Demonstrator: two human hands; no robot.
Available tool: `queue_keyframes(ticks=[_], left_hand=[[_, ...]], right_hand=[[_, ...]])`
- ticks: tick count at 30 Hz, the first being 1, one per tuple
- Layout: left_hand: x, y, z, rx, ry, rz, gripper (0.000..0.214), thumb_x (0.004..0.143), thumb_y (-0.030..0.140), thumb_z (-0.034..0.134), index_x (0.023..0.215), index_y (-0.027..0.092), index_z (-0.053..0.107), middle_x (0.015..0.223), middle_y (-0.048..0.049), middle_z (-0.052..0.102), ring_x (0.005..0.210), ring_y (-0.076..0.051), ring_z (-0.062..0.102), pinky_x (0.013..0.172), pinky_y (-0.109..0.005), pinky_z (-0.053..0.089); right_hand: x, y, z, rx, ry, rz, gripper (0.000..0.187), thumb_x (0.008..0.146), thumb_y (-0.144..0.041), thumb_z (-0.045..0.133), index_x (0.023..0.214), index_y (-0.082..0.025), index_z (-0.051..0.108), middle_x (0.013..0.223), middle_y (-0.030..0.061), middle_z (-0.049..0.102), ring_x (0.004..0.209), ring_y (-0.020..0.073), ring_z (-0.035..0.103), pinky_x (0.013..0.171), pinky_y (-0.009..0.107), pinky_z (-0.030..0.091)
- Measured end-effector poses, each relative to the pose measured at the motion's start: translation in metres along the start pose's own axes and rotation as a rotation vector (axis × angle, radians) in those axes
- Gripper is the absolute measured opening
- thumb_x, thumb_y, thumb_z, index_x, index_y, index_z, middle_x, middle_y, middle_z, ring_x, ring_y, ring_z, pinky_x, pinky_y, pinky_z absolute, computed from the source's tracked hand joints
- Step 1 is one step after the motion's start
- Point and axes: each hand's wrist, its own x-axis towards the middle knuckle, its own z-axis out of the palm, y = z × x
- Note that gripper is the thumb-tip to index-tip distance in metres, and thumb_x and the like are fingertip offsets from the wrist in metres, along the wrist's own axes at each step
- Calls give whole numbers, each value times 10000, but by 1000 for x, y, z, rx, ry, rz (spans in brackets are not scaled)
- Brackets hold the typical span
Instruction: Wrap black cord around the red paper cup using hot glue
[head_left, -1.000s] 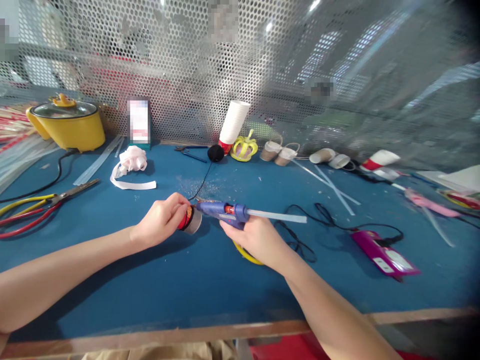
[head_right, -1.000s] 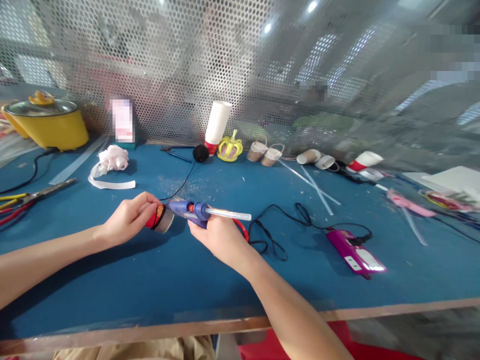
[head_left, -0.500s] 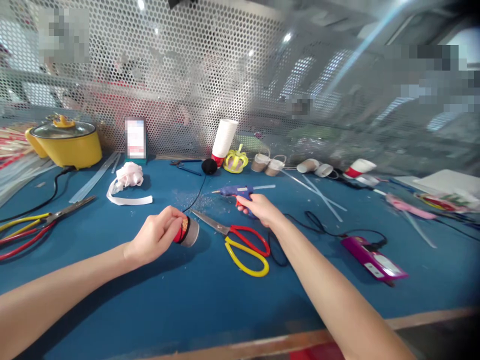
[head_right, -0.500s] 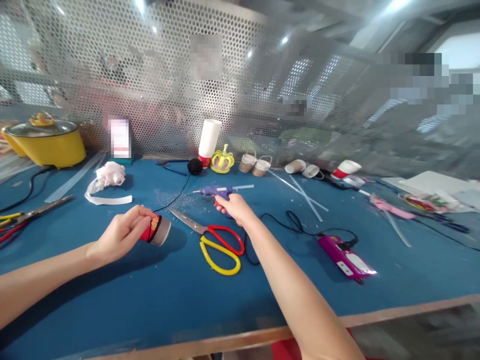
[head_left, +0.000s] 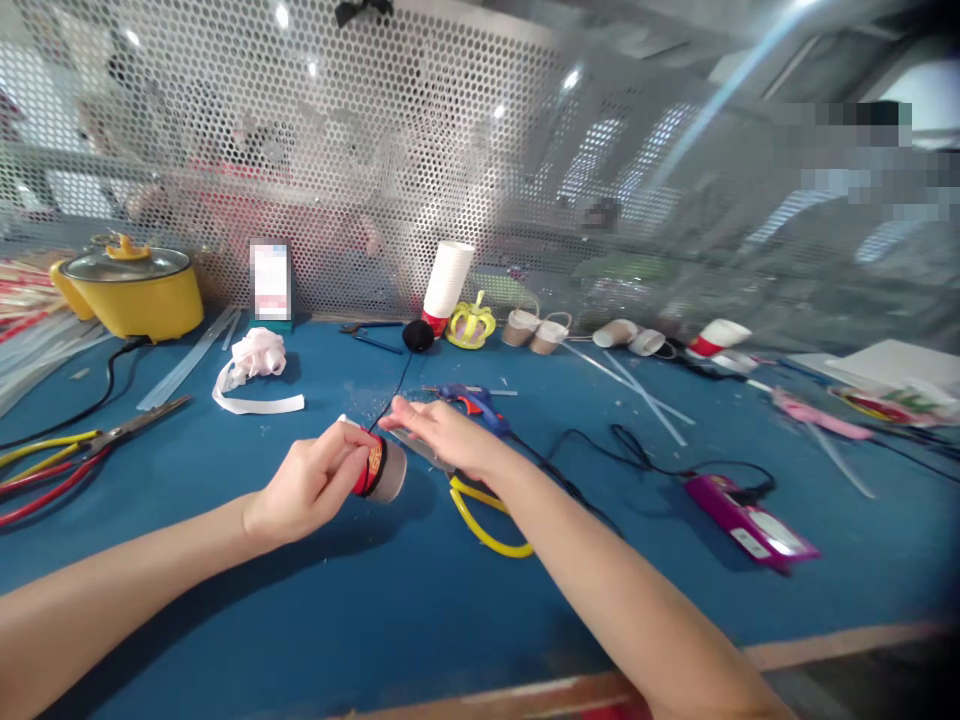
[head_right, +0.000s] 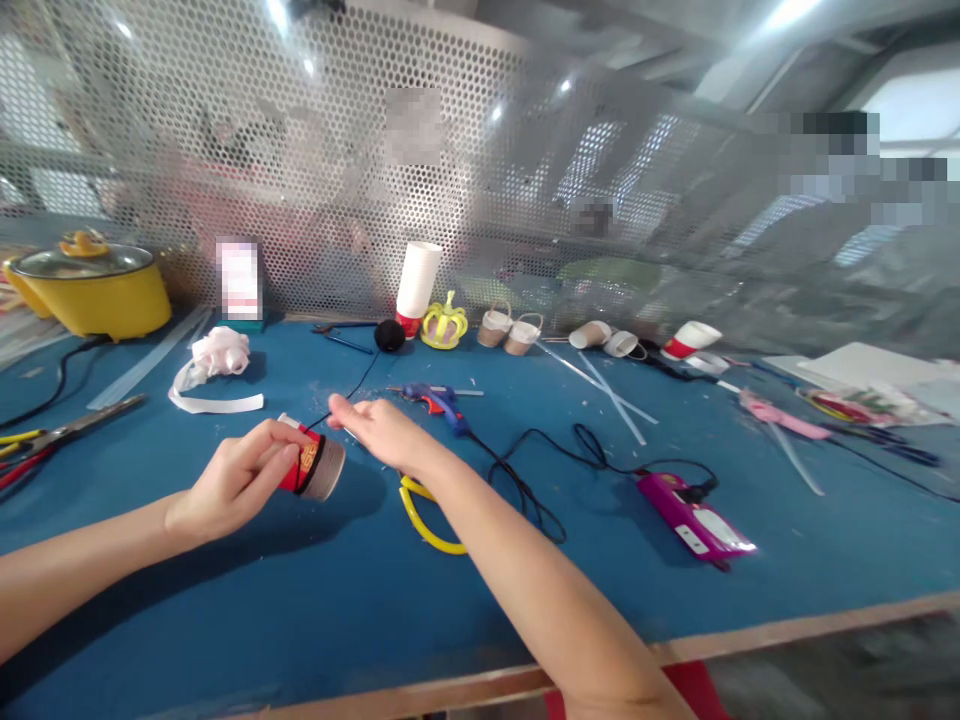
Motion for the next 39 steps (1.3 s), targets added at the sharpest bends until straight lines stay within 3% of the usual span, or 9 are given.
queue_keyframes(ticks=[3, 7, 10, 13, 16, 20, 23, 30, 39], left_hand=[[0, 2, -1, 3, -31, 36, 125, 868, 204, 339, 908, 164, 451, 513, 64, 476, 427, -57, 404, 473, -181, 367], [-1, 1, -2, -4, -61, 33, 127, 866, 205, 341, 903, 171, 457, 543, 57, 494, 431, -57, 417, 471, -176, 370], [1, 0, 0, -28, -43, -57, 159, 868, 239, 354, 956, 167, 465, 532, 63, 483, 459, -69, 433, 504, -182, 390], [4, -2, 2, -78, 3, -239, 204, 860, 291, 375, 975, 164, 485, 553, 51, 498, 499, -83, 451, 515, -194, 394], [7, -4, 5, -195, 17, -384, 232, 845, 345, 394, 927, 162, 510, 588, 36, 517, 502, -85, 448, 478, -189, 379], [8, -4, 6, -284, 12, -470, 238, 826, 363, 425, 903, 157, 515, 592, 36, 508, 500, -84, 449, 458, -185, 382], [7, -2, 6, -288, 7, -452, 216, 828, 342, 429, 899, 157, 513, 619, 28, 526, 519, -84, 462, 473, -183, 395], [-2, 4, 2, -235, 1, -261, 179, 851, 287, 422, 940, 159, 509, 648, 25, 542, 524, -72, 444, 506, -178, 382], [-3, 4, 1, -245, 43, -208, 171, 858, 275, 428, 939, 155, 519, 681, 5, 572, 549, -80, 471, 519, -185, 397]], right_hand=[[-3, -17, 25, 282, -62, -59, 510, 823, -570, 370, 844, -158, 669, 844, 47, 671, 862, 155, 585, 812, 286, 418], [-4, -20, 34, 466, 98, -108, 263, 739, -409, 586, 746, -151, 635, 751, 18, 645, 758, 136, 578, 751, 273, 431], [-6, -18, 29, 473, 188, -131, 215, 729, -368, 594, 705, -155, 611, 718, 7, 632, 720, 124, 573, 736, 268, 432], [-10, -16, 23, 452, 259, -153, 207, 739, -367, 580, 706, -164, 589, 753, 14, 642, 742, 125, 580, 746, 267, 435], [-14, -17, 19, 383, 281, -192, 209, 756, -369, 566, 704, -167, 574, 747, 14, 636, 726, 126, 574, 717, 260, 440], [-16, -20, 16, 243, 293, -235, 194, 782, -344, 543, 710, -166, 569, 726, 13, 624, 707, 128, 567, 678, 249, 440], [-15, -19, 16, 178, 323, -239, 183, 793, -320, 530, 713, -158, 564, 721, 18, 624, 685, 124, 563, 659, 240, 435], [-12, -16, 20, 95, 312, -209, 228, 801, -342, 514, 660, -164, 528, 651, 4, 598, 589, 109, 516, 579, 228, 407], [-14, -16, 20, 111, 307, -214, 223, 805, -336, 511, 657, -169, 520, 648, 6, 596, 591, 113, 514, 582, 229, 403]])
